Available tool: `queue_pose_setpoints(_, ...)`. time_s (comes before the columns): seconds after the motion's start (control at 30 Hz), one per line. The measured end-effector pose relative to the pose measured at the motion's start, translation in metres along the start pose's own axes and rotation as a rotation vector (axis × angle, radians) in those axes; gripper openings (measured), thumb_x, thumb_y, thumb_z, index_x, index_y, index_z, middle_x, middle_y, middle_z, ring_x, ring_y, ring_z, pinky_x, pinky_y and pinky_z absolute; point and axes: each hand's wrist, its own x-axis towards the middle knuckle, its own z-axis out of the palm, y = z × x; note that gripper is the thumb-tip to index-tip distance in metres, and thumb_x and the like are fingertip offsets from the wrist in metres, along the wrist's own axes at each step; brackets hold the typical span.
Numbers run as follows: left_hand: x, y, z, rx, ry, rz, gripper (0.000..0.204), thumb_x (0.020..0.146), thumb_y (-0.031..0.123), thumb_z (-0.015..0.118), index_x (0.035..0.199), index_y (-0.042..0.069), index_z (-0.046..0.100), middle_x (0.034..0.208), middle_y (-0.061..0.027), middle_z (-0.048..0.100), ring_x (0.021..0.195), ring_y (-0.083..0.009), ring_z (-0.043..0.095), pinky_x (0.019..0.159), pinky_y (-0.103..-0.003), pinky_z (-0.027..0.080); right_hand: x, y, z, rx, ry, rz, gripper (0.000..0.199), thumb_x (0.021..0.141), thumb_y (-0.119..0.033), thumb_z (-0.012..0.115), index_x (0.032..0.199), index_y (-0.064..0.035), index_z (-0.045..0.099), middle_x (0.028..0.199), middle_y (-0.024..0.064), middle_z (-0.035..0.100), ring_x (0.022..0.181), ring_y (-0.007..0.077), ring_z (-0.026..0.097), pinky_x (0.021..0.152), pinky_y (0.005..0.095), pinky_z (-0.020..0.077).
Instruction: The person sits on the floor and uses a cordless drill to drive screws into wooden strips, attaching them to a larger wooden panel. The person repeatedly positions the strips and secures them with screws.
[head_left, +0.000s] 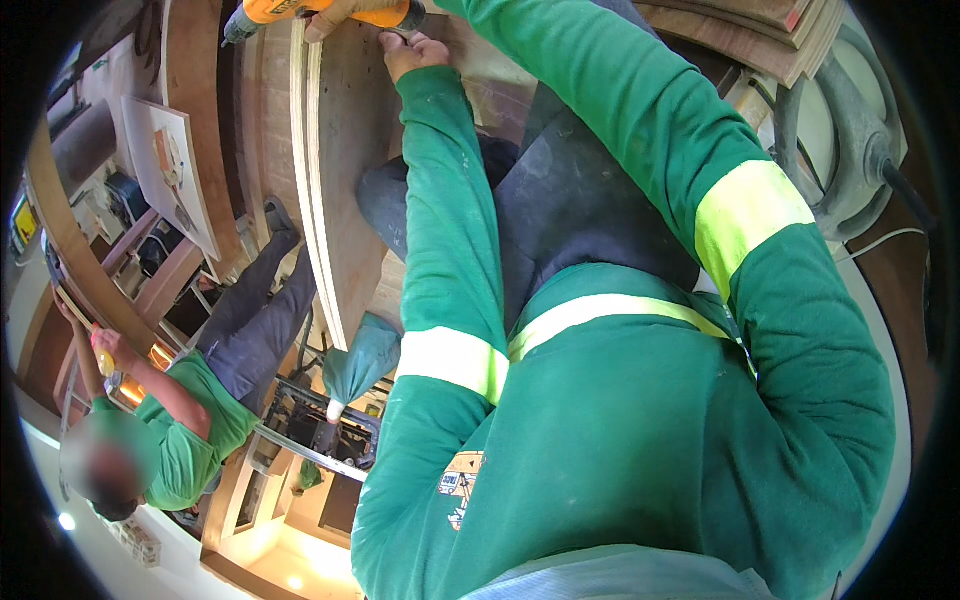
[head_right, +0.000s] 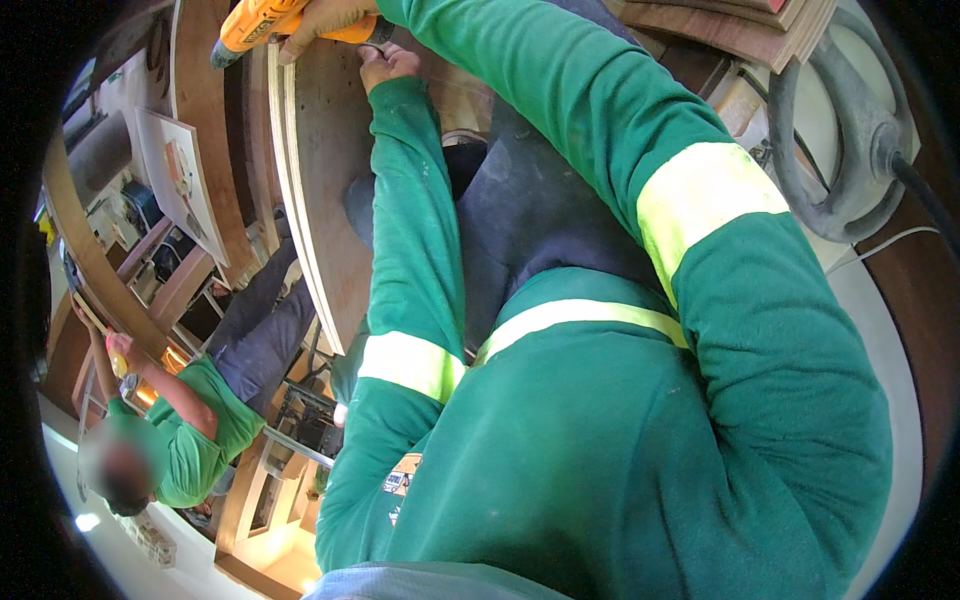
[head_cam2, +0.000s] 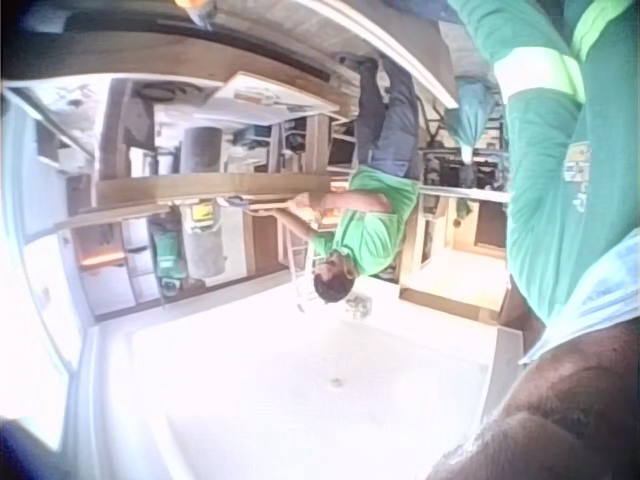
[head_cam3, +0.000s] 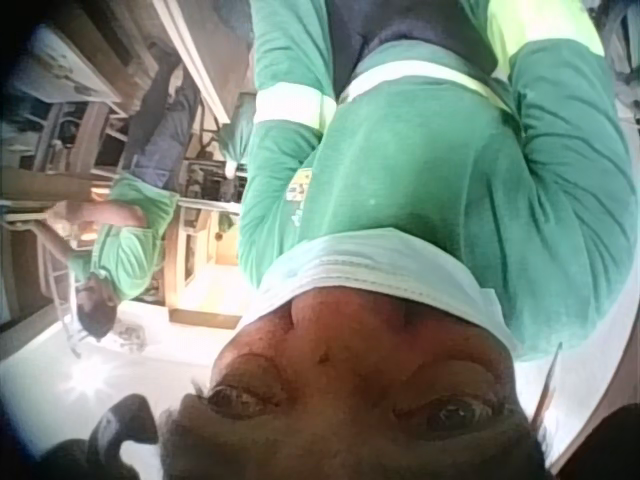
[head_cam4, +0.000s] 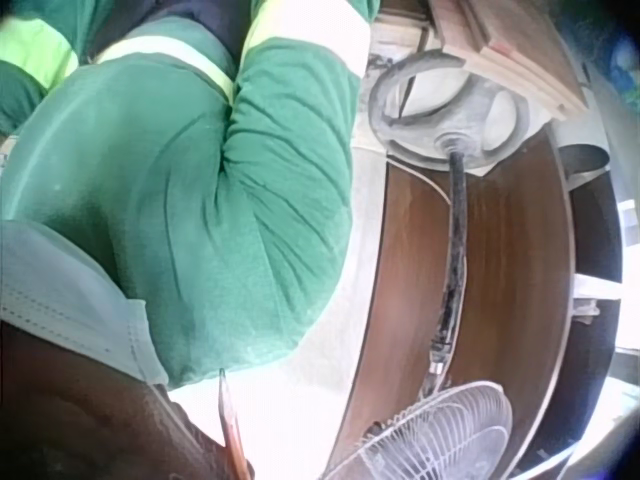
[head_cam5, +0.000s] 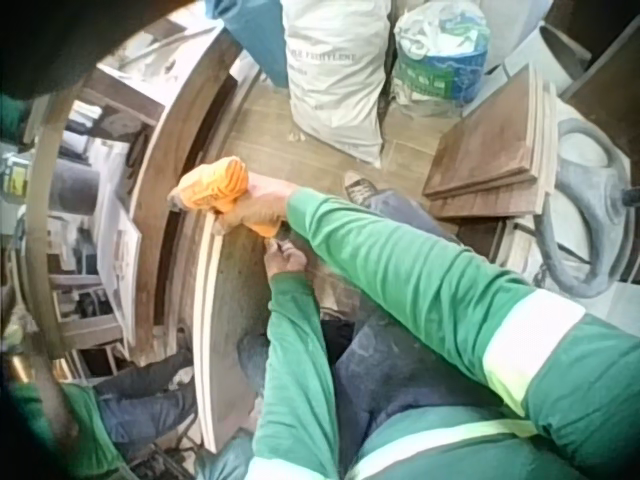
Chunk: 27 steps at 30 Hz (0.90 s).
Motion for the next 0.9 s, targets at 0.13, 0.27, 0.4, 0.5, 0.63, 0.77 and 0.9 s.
queue_pose_setpoints(0.13,0.001,-0.002,-0.017,0.223,-0.089,0.218,0.011,0.11,0.01,0.056,0.114,0.01,0.065,0.088,0.0047,0.053,0.066,-0.0042,0.046,0.055,-0.018,0.043,-0.003,-0.009,0.004,-0.02,0.016,0.055,0.056,0.082,-0.013,0.093,0.134,-0.0051,0.073,0.123,0.0079,0.078,0.115,0.0212,0.068,0.106,0.0361,0.0536)
queue_pose_setpoints(0.27,-0.004,-0.013,-0.015,-0.306,-0.212,0.047,0.013,0.108,0.002,0.056,0.114,0.009,0.065,0.091,0.0039,0.056,0.066,-0.0052,0.046,0.061,-0.018,0.045,-0.006,-0.014,-0.002,-0.116,0.038,0.09,0.056,0.082,-0.014,0.093,0.134,-0.0054,0.074,0.123,0.0076,0.078,0.115,0.0213,0.068,0.105,0.0361,0.0537)
queue_pose_setpoints(0.4,0.004,-0.014,-0.01,-0.099,0.085,0.238,0.01,0.109,0.001,0.054,0.111,0.005,0.063,0.094,0.0045,0.058,0.071,-0.0061,0.048,0.062,-0.02,0.045,-0.004,-0.01,0.003,-0.048,0.016,0.067,0.056,0.081,-0.014,0.093,0.134,-0.0058,0.074,0.122,0.0074,0.078,0.116,0.021,0.068,0.105,0.0355,0.0535)
queue_pose_setpoints(0.5,0.011,-0.009,-0.018,0.296,0.02,0.361,0.011,0.108,0.006,0.058,0.101,-0.001,0.061,0.096,0.005,0.058,0.083,-0.0064,0.051,0.066,-0.024,0.046,-0.001,-0.005,0.007,0.012,0.022,0.042,0.056,0.081,-0.013,0.093,0.133,-0.0061,0.074,0.121,0.0071,0.078,0.116,0.0203,0.068,0.105,0.0349,0.0535)
queue_pose_setpoints(0.63,-0.019,-0.008,0.009,1.369,-0.027,0.704,0.021,0.098,0.014,0.063,0.092,-0.007,0.063,0.088,0.0021,0.061,0.081,-0.0086,0.053,0.068,-0.026,0.045,-0.004,0.001,-0.005,-0.003,0.063,0.016,0.055,0.081,-0.012,0.092,0.133,-0.0064,0.074,0.121,0.0069,0.078,0.115,0.0196,0.068,0.105,0.0346,0.0536)
queue_pose_setpoints(0.77,-0.014,0.011,-0.025,1.201,-0.086,0.66,0.031,0.094,0.02,0.067,0.083,-0.008,0.065,0.077,0.0024,0.061,0.078,-0.0096,0.053,0.067,-0.028,0.046,0.002,-0.009,0.014,-0.032,-0.017,0.079,0.055,0.082,-0.013,0.092,0.133,-0.0062,0.074,0.121,0.007,0.078,0.114,0.0199,0.068,0.105,0.0349,0.0539)
queue_pose_setpoints(0.9,-0.05,0.005,0.017,1.396,-0.062,0.679,0.032,0.093,0.023,0.07,0.085,-0.008,0.069,0.078,0.0027,0.063,0.077,-0.0103,0.054,0.066,-0.03,0.046,-0.007,-0.007,-0.003,-0.035,0.061,0.072,0.052,0.083,-0.014,0.091,0.132,-0.0054,0.074,0.121,0.0075,0.078,0.113,0.0201,0.069,0.104,0.0353,0.0545)
